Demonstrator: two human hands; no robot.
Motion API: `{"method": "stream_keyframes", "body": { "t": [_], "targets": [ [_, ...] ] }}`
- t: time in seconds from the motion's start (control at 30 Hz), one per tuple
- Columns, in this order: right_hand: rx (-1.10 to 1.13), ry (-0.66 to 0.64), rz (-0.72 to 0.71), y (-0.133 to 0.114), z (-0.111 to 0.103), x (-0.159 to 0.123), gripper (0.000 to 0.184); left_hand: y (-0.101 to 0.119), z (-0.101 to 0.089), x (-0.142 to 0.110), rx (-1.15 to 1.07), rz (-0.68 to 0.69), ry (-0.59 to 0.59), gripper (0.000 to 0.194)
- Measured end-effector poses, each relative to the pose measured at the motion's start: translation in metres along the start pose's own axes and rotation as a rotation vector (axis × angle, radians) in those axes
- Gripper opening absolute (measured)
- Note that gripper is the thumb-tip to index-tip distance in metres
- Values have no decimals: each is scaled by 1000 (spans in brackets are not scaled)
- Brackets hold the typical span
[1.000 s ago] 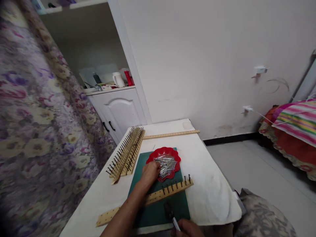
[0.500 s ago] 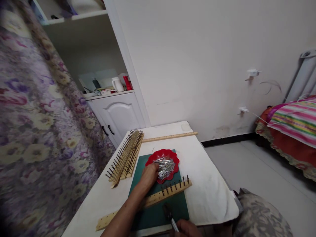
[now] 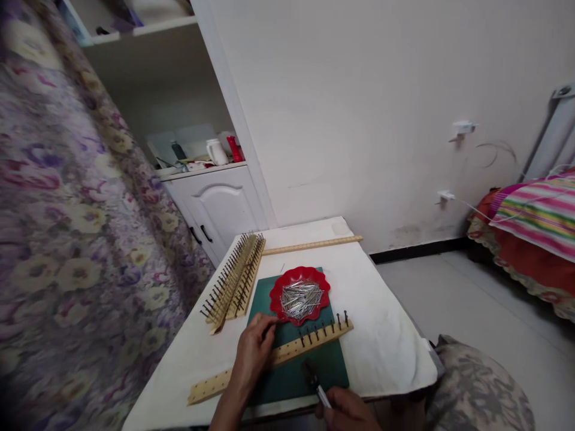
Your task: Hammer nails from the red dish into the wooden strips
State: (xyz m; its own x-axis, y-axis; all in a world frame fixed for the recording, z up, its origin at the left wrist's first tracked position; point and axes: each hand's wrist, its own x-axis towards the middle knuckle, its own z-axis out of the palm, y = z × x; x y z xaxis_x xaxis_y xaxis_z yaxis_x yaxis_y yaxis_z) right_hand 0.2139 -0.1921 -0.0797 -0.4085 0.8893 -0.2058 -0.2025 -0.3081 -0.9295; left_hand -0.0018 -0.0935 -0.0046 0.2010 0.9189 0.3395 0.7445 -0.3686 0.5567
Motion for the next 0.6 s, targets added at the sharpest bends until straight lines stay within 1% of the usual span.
{"method": "stream_keyframes", "body": {
  "t": [0.1,0.2,0.3,0.4,0.47,0.6],
  "targets": [
    [30,-12,27,-1,2,-2,49,-4,4,-21,-62,-23,-34,23],
    [3,-13,37,-3,4,-5,46,-2,9,-31,-79,-30,-67,22],
    [28,-29,31,-4,4,-6,44,2,12,-32,-34,-40,-82,21],
    [51,-15,39,-3,4,-6,42,7,13,-30,17,-32,-103,21],
    [49,-6,47,-3,4,-6,42,10,13,-28,62,-28,-129,21],
    [47,-29,50,-4,3,-6,42,14,16,-24,176,-30,-189,20]
  ]
}}
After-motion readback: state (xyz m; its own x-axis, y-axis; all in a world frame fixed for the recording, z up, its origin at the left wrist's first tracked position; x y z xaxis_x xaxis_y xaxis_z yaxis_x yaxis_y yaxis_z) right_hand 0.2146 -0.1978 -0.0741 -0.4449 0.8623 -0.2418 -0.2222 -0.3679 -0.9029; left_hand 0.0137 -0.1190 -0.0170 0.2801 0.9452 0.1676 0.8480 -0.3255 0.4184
